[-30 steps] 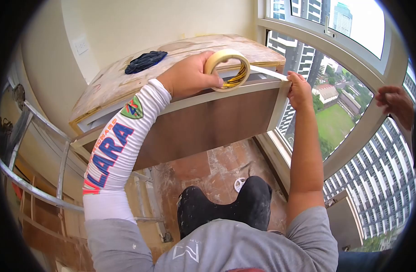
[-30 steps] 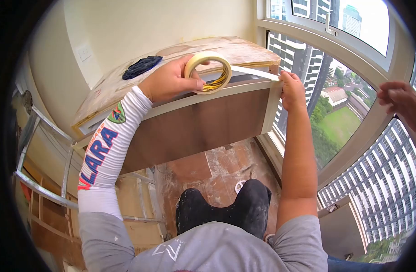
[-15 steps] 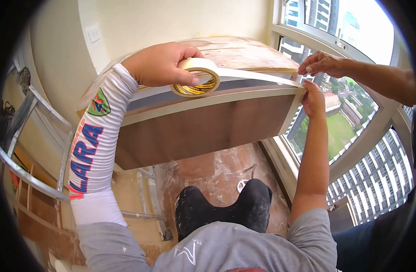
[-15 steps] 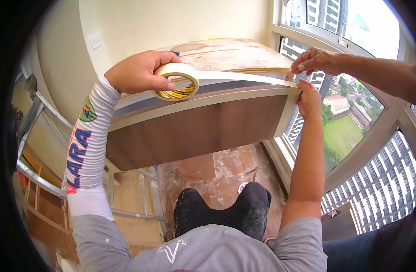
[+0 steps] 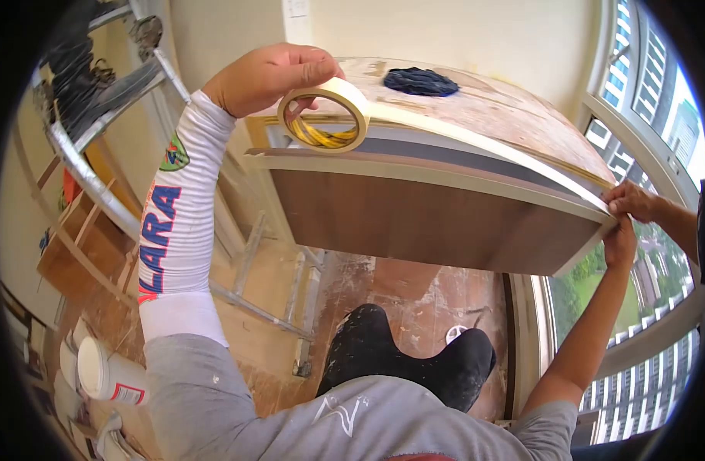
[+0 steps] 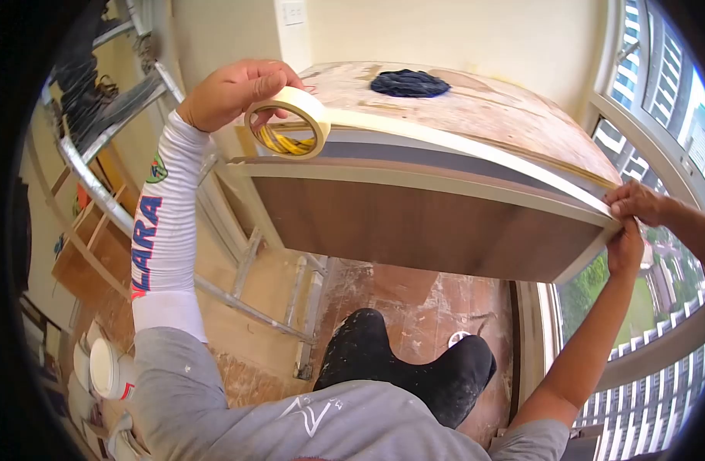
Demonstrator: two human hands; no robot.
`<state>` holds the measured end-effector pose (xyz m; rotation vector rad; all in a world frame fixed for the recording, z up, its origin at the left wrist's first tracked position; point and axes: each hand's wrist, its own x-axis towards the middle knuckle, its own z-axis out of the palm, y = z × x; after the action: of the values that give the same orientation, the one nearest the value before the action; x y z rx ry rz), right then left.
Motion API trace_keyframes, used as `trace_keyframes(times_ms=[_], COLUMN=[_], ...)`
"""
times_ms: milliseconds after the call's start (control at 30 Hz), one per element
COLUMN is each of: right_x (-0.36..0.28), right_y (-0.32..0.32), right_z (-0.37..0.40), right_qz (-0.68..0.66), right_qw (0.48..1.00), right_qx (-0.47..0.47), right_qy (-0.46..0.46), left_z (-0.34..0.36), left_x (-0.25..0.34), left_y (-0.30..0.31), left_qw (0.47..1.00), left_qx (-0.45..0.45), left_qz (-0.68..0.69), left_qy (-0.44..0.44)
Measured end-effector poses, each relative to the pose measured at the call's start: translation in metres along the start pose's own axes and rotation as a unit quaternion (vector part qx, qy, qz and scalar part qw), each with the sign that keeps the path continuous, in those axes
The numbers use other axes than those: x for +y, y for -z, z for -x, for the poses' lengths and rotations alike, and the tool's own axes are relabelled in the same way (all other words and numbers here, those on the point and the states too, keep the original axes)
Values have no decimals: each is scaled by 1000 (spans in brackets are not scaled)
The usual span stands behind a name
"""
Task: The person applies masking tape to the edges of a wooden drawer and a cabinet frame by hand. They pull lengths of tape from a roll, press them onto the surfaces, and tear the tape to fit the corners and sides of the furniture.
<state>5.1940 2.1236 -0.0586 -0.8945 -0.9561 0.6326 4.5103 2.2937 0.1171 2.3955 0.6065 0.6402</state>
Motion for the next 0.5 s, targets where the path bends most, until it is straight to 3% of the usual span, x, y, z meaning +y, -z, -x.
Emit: trace_keyframes(times_ms=[200,233,333,367,500], right_x=[2,3,-10,-26,-11], right_y=[24,16,2,-5,1], right_z=[-17,-12,-16,-27,-19], right_qz=[-26,-22,38,87,55], right_qw=[998,998,996,971,994], right_qx=[9,48,-34,-183,-67], right_qy=[-57,-41,-70,-127,-74], left_z=[70,80,92,90,98], left_x=[-32,-38,-58,-66,-69], left_y=[35,45,47,44,45], left_qw=[990,987,979,978,976], left_qx=[141,156,196,194,193], left_qz=[7,1,-34,-56,-68], left_qy=[17,27,49,58,80])
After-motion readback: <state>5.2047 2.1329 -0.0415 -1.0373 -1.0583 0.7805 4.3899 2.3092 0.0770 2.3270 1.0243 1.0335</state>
